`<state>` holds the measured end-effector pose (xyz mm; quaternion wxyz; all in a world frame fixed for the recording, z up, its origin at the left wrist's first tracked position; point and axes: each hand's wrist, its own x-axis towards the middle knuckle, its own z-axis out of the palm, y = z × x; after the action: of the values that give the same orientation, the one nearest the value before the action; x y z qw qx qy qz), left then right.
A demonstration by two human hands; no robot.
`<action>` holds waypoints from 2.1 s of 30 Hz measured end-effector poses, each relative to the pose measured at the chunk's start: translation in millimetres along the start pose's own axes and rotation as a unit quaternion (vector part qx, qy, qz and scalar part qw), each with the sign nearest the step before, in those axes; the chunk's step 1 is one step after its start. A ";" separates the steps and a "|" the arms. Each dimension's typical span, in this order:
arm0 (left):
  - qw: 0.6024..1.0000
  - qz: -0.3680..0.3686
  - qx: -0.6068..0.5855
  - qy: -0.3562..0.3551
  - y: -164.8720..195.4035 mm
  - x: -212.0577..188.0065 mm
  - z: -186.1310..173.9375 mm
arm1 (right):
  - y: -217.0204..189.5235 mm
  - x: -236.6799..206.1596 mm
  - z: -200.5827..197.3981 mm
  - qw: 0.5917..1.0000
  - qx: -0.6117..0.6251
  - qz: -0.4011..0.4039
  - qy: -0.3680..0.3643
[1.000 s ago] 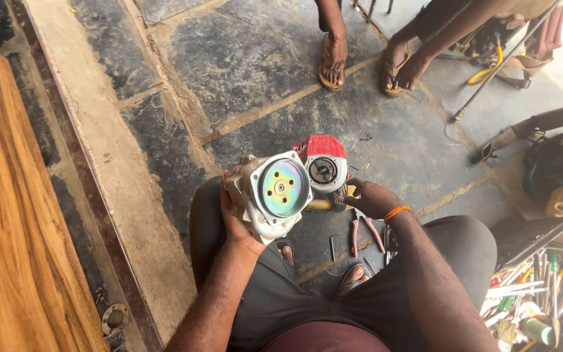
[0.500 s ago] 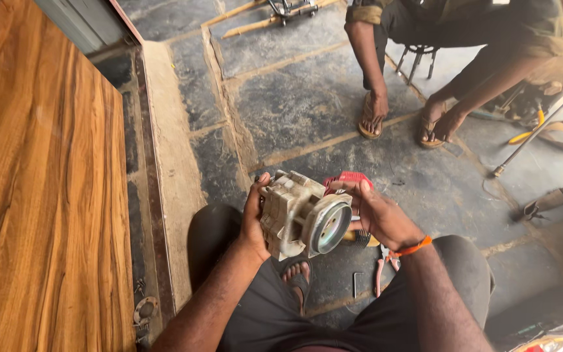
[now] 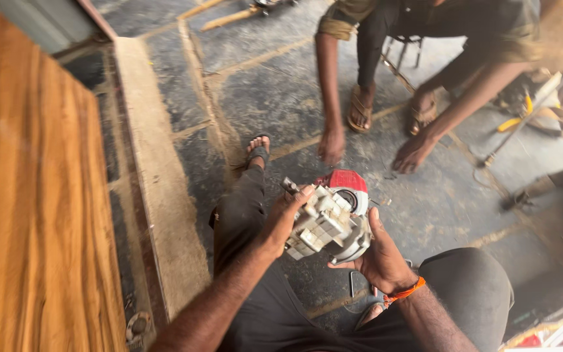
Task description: The person is sitting on the floor and repairing a small red engine. They use a screwdriver to adjust components, then switch to pliers to remove a part. Another person briefly assists by handing over a tool. The person continues to disassemble and inspect the engine components.
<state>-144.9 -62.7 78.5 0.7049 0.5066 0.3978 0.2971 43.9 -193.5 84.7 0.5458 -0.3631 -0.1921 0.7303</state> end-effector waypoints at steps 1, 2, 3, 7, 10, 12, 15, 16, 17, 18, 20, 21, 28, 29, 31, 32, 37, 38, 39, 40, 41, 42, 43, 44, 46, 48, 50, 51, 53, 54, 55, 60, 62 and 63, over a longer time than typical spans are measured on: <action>1.000 0.000 -0.022 0.002 -9.6 7.8 3.3 | 1.1 2.5 -6.2 1.000 0.001 -0.005 0.031; 0.999 -0.006 -0.049 0.008 -19.2 13.5 7.4 | 2.7 4.7 -12.8 0.999 0.007 -0.016 0.032; 0.996 -0.037 -0.086 0.000 -26.1 18.6 10.2 | 4.3 7.4 -19.4 0.999 0.011 -0.023 0.034; 0.995 -0.045 -0.090 -0.022 -36.5 23.6 19.2 | 14.6 16.8 -41.3 0.997 0.025 -0.025 0.071; 0.996 0.063 -0.048 -0.038 -25.8 15.9 22.8 | 20.2 23.5 -46.6 0.988 0.089 -0.020 0.128; 0.991 0.123 -0.005 -0.047 -15.1 8.0 24.0 | 21.4 27.2 -44.8 0.985 0.122 -0.039 0.117; 0.974 0.207 0.083 -0.029 -0.7 -3.9 23.7 | 20.0 32.0 -37.6 0.983 0.146 -0.041 0.105; 0.964 0.246 0.102 -0.019 2.6 -7.2 22.9 | 19.5 33.5 -35.0 0.983 0.151 -0.037 0.098; 0.951 0.282 0.123 -0.009 5.0 -9.8 22.2 | 19.0 35.2 -32.7 0.984 0.139 -0.035 0.101; 0.950 0.288 0.125 -0.002 6.7 -12.0 21.3 | 18.5 36.5 -30.8 0.985 0.129 -0.032 0.106; 0.944 0.304 0.127 0.015 7.4 -14.2 19.6 | 17.9 39.2 -28.2 0.988 0.120 -0.023 0.099; 0.940 0.314 0.131 0.017 6.4 -15.1 18.5 | 17.7 39.8 -27.7 0.988 0.122 -0.017 0.090; 0.966 0.258 -0.021 0.020 -10.8 -6.1 11.7 | 2.1 30.9 -28.2 0.993 0.113 0.016 0.011; 0.973 0.219 -0.071 0.025 -13.6 -3.6 9.9 | -1.2 28.2 -27.7 0.996 0.078 -0.001 -0.035; 0.977 0.115 -0.163 0.077 -18.3 1.9 5.2 | -7.3 22.7 -26.3 0.992 0.009 -0.036 -0.124; 0.972 0.063 -0.205 0.100 -20.1 4.3 2.8 | -9.8 20.0 -25.5 0.994 -0.021 -0.025 -0.102; 0.958 -0.015 -0.259 0.123 -25.3 9.5 -5.1 | -18.2 5.4 -24.1 0.970 -0.236 0.056 -0.012; 0.951 -0.044 -0.275 0.132 -25.8 9.3 -5.8 | -18.7 2.2 -23.4 0.961 -0.274 0.037 -0.005; 0.944 -0.062 -0.296 0.130 -26.2 9.1 -6.2 | -18.8 -1.5 -21.6 0.950 -0.310 0.022 0.002; 0.936 -0.080 -0.317 0.129 -26.5 9.1 -6.5 | -18.3 -5.1 -19.1 0.938 -0.347 0.007 0.009; 0.928 -0.094 -0.337 0.125 -26.6 9.2 -6.8 | -17.3 -8.7 -15.2 0.940 -0.339 -0.010 0.032; 0.917 -0.108 -0.366 0.115 -26.4 9.6 -7.0 | -16.1 -12.4 -10.2 0.941 -0.332 -0.028 0.055; 0.905 -0.125 -0.393 0.104 -26.1 10.2 -7.4 | -14.4 -15.8 -4.1 0.942 -0.323 -0.045 0.080; 0.892 -0.141 -0.419 0.093 -25.4 10.8 -7.6 | -13.1 -18.7 2.8 0.923 -0.354 -0.103 0.106; 0.886 -0.143 -0.432 0.095 -22.8 12.2 -8.1 | -10.7 -23.5 17.6 0.871 -0.416 -0.215 0.147; 0.881 -0.149 -0.438 0.096 -18.8 12.8 -8.6 | -10.4 -26.3 30.9 0.823 -0.476 -0.256 0.178; 0.877 -0.143 -0.448 0.095 -14.4 12.6 -8.9 | -12.9 -26.6 39.8 0.782 -0.519 -0.283 0.197; 0.878 -0.147 -0.447 0.092 -12.3 12.2 -9.1 | -14.4 -26.0 42.9 0.772 -0.531 -0.285 0.202; 0.877 -0.157 -0.445 0.089 -9.7 11.3 -10.0 | -17.4 -24.9 45.9 0.762 -0.543 -0.288 0.202; 0.878 -0.164 -0.441 0.088 -9.3 11.1 -10.6 | -18.1 -24.3 46.8 0.763 -0.542 -0.292 0.198; 0.879 -0.169 -0.437 0.087 -9.8 11.0 -11.4 | -18.4 -23.5 47.1 0.762 -0.542 -0.297 0.192; 0.869 -0.140 -0.464 0.103 -20.2 12.4 -16.2 | -9.8 -23.3 52.2 0.757 -0.530 -0.328 0.198; 0.872 -0.105 -0.466 0.108 -23.6 13.9 -18.0 | -6.5 -24.1 53.5 0.759 -0.527 -0.321 0.207; 0.873 -0.114 -0.462 0.106 -24.4 14.2 -18.6 | -5.4 -24.7 53.8 0.757 -0.529 -0.320 0.213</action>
<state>-153.3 -49.7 48.5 0.8413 0.0405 0.3425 0.4162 11.1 -208.6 131.9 0.4949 -0.6578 -0.5317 0.1991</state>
